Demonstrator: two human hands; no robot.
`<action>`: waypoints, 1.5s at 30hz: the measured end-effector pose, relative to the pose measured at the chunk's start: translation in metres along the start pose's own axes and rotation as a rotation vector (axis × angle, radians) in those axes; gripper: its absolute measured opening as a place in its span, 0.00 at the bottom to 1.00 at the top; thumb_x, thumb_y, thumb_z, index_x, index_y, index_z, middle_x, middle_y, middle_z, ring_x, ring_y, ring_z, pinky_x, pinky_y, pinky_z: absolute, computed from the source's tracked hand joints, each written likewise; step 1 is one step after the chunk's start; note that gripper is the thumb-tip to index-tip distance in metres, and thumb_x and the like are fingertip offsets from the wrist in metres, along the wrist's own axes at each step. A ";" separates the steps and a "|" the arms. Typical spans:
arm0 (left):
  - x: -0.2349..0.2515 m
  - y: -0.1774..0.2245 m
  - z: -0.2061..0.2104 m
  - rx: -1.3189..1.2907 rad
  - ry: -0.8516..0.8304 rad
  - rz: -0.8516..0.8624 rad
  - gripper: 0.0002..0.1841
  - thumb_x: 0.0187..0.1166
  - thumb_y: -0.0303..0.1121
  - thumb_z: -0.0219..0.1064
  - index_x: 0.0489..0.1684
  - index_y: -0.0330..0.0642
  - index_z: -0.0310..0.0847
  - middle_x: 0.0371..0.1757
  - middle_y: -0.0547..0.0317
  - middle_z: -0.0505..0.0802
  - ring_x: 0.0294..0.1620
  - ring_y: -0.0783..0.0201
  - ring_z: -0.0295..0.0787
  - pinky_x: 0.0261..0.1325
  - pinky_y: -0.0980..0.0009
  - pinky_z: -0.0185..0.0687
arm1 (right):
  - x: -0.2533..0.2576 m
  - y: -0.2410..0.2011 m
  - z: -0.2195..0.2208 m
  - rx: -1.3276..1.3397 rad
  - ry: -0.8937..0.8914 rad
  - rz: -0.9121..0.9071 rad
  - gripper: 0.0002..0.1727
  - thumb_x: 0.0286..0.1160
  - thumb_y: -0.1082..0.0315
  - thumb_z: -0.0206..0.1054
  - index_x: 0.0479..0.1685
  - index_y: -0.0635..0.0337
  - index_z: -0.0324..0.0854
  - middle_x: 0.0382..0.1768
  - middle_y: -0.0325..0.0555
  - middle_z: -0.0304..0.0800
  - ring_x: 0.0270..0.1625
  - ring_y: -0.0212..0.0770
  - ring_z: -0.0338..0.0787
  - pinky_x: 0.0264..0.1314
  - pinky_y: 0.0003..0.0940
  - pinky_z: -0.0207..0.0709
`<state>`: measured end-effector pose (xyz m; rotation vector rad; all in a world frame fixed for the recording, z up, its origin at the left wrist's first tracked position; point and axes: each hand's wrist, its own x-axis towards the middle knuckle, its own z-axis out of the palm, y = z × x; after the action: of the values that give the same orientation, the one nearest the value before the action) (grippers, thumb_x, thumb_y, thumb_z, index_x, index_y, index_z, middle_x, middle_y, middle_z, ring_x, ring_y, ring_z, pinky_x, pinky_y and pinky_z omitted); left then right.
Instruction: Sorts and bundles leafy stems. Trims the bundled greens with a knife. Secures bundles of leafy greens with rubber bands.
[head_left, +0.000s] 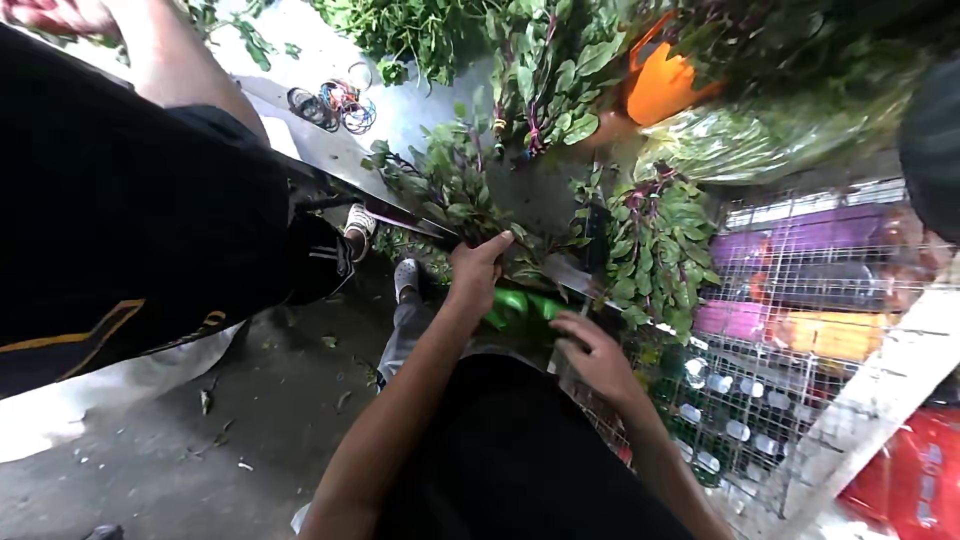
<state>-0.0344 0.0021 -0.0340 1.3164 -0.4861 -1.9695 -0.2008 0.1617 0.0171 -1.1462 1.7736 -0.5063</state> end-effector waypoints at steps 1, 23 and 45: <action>-0.001 0.000 0.001 -0.006 -0.025 -0.009 0.12 0.77 0.34 0.74 0.52 0.48 0.78 0.25 0.64 0.82 0.16 0.74 0.69 0.18 0.79 0.67 | 0.006 -0.003 -0.002 0.153 0.095 0.011 0.20 0.84 0.68 0.57 0.67 0.68 0.84 0.72 0.56 0.84 0.71 0.44 0.86 0.74 0.40 0.81; -0.007 -0.050 -0.017 0.140 -0.271 -0.137 0.26 0.95 0.52 0.43 0.41 0.39 0.77 0.22 0.64 0.81 0.21 0.70 0.77 0.29 0.74 0.79 | 0.083 -0.046 0.024 0.159 0.236 -0.144 0.12 0.76 0.67 0.72 0.53 0.63 0.91 0.41 0.45 0.93 0.32 0.31 0.89 0.37 0.29 0.87; -0.008 -0.060 0.004 0.068 -0.091 -0.188 0.16 0.86 0.41 0.67 0.50 0.33 0.80 0.28 0.55 0.88 0.28 0.65 0.87 0.39 0.68 0.86 | 0.062 -0.009 0.067 -0.158 0.305 -0.239 0.10 0.68 0.72 0.70 0.44 0.66 0.92 0.42 0.50 0.90 0.39 0.31 0.89 0.45 0.22 0.85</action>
<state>-0.0568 0.0488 -0.0662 1.3607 -0.4917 -2.1926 -0.1460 0.1132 -0.0381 -1.4642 1.9738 -0.7251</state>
